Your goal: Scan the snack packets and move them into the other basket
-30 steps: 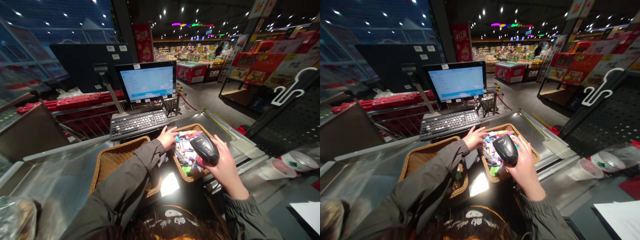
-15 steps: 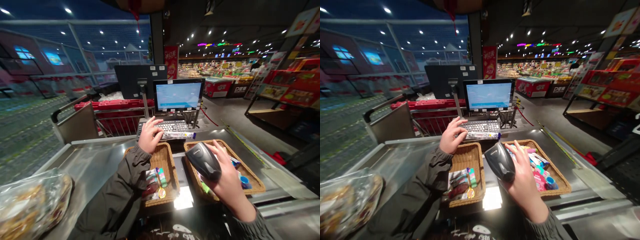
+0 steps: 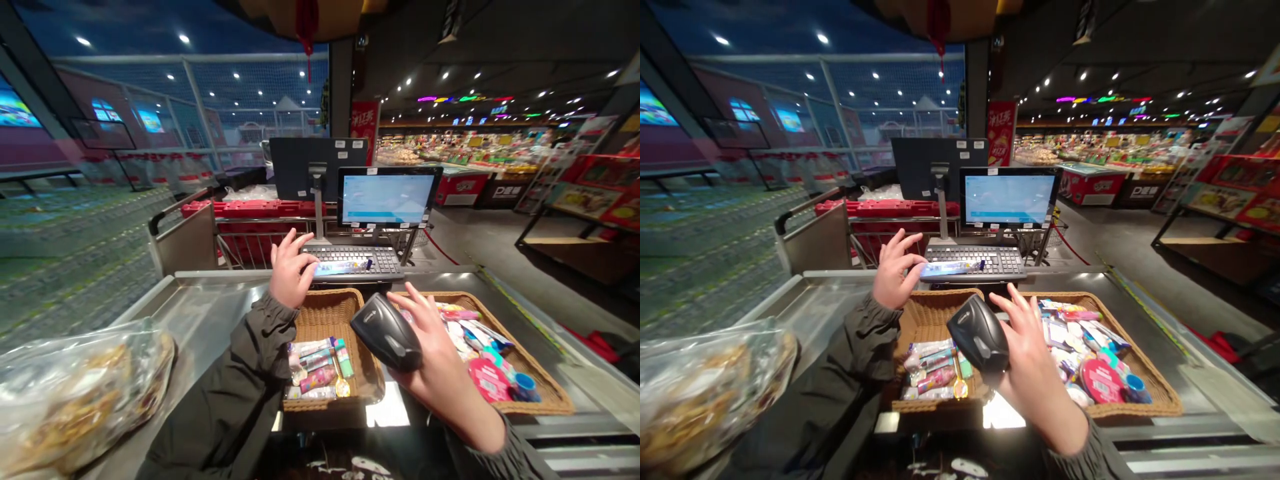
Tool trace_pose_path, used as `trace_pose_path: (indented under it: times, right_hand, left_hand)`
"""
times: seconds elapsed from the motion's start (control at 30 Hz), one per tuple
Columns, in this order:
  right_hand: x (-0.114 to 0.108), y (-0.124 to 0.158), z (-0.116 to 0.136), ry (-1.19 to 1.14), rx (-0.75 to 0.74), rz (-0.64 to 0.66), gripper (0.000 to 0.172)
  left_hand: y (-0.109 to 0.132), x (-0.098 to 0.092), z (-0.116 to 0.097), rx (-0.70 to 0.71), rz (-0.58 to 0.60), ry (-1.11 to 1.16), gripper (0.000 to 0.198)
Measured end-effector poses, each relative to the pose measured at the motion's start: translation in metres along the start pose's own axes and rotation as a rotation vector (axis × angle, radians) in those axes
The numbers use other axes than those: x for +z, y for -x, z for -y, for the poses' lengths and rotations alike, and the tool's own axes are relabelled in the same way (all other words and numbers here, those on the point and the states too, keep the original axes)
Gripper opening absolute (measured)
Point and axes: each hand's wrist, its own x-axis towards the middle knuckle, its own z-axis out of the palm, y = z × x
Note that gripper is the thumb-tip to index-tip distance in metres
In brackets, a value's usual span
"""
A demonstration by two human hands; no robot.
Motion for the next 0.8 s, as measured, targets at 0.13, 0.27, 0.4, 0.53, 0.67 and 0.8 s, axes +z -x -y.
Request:
trace_pose_path:
  times: [0.13,0.27,0.4,0.53,0.67,0.8]
  right_hand:
    - [0.004,-0.002,0.008,-0.014,-0.023,0.028,0.052]
    - [0.006,-0.002,0.011,-0.014,-0.024,0.03,0.054]
    - [0.008,-0.001,0.013,-0.018,-0.016,0.029,0.052]
    - [0.01,0.0,0.014,-0.03,-0.009,0.029,0.051]
    - [0.013,0.002,0.013,-0.039,-0.003,0.036,0.052]
    - [0.017,0.003,0.009,-0.052,0.008,0.048,0.051]
  left_hand:
    - [0.004,-0.004,0.005,0.004,0.005,-0.005,0.02]
    - [0.008,-0.006,0.008,-0.006,0.02,-0.005,0.019]
    - [0.013,-0.008,0.011,-0.014,0.053,-0.016,0.018]
    - [0.017,-0.009,0.014,-0.03,0.069,-0.023,0.018]
    - [0.022,-0.007,0.02,-0.051,0.097,-0.032,0.018]
    - [0.029,0.0,0.029,-0.095,0.157,-0.059,0.017]
